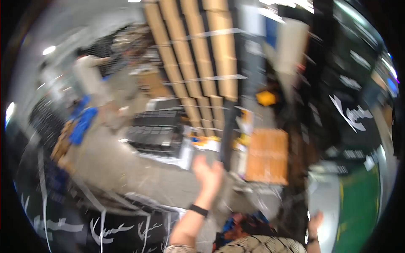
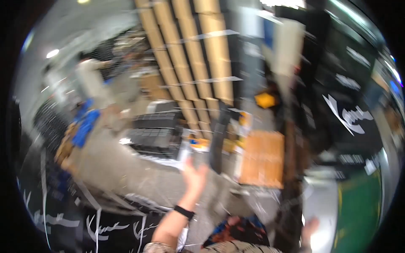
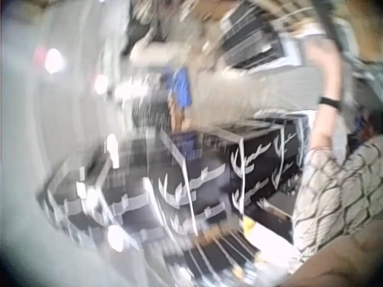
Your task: The recorder is applying labels to shoeboxes, checking the shoes within, and stacking the boxes in a shoe manufacturing facility.
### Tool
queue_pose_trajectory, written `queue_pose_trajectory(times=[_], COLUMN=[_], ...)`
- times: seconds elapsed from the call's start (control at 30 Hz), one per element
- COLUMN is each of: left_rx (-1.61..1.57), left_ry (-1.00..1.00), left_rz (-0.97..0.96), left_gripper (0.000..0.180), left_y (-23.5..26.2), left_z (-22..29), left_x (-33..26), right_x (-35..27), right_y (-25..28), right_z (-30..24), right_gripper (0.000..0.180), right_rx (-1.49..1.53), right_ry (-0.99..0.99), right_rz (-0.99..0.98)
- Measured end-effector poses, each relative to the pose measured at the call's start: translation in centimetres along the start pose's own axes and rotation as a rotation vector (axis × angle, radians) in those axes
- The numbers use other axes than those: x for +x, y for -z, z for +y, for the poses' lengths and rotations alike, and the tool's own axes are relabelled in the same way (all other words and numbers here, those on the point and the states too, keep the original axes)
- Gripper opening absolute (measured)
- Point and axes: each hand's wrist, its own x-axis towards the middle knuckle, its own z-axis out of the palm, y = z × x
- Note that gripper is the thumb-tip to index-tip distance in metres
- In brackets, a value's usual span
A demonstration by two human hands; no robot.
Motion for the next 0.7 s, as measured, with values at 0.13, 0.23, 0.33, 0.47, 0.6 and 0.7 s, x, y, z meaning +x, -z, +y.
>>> queue_pose_trajectory(times=[0.13, 0.23, 0.33, 0.47, 0.6, 0.7], left_rx=[-0.261, -0.435, -0.474, -0.594, -0.555, -0.525], left_ry=[0.306, 0.363, 0.430, 0.563, 0.532, 0.560], left_rz=[-0.152, -0.201, -0.288, -0.410, -0.317, -0.319], left_gripper=[0.075, 0.066, 0.053, 0.030, 0.026, 0.027], left_y=[-1.2, -5.4, -7.8, -8.8, -9.0, -7.9], left_z=[-1.9, -3.4, -2.3, -2.4, -2.7, -2.3], left_x=[4.2, 4.9, 5.4, 6.2, 5.7, 4.8], right_x=[-0.6, -0.6, -0.5, -0.6, -0.4, -0.1], right_y=[8.7, 11.2, 12.2, 12.5, 12.9, 12.9], right_z=[-9.9, -11.0, -11.2, -11.6, -12.8, -13.4], right_gripper=[0.072, 0.079, 0.086, 0.090, 0.089, 0.089], right_rx=[0.064, 0.010, -0.011, -0.041, -0.051, -0.063], right_ry=[-0.028, -0.058, -0.118, -0.141, -0.180, -0.200], right_rz=[-0.187, -0.277, -0.447, -0.466, -0.479, -0.496])
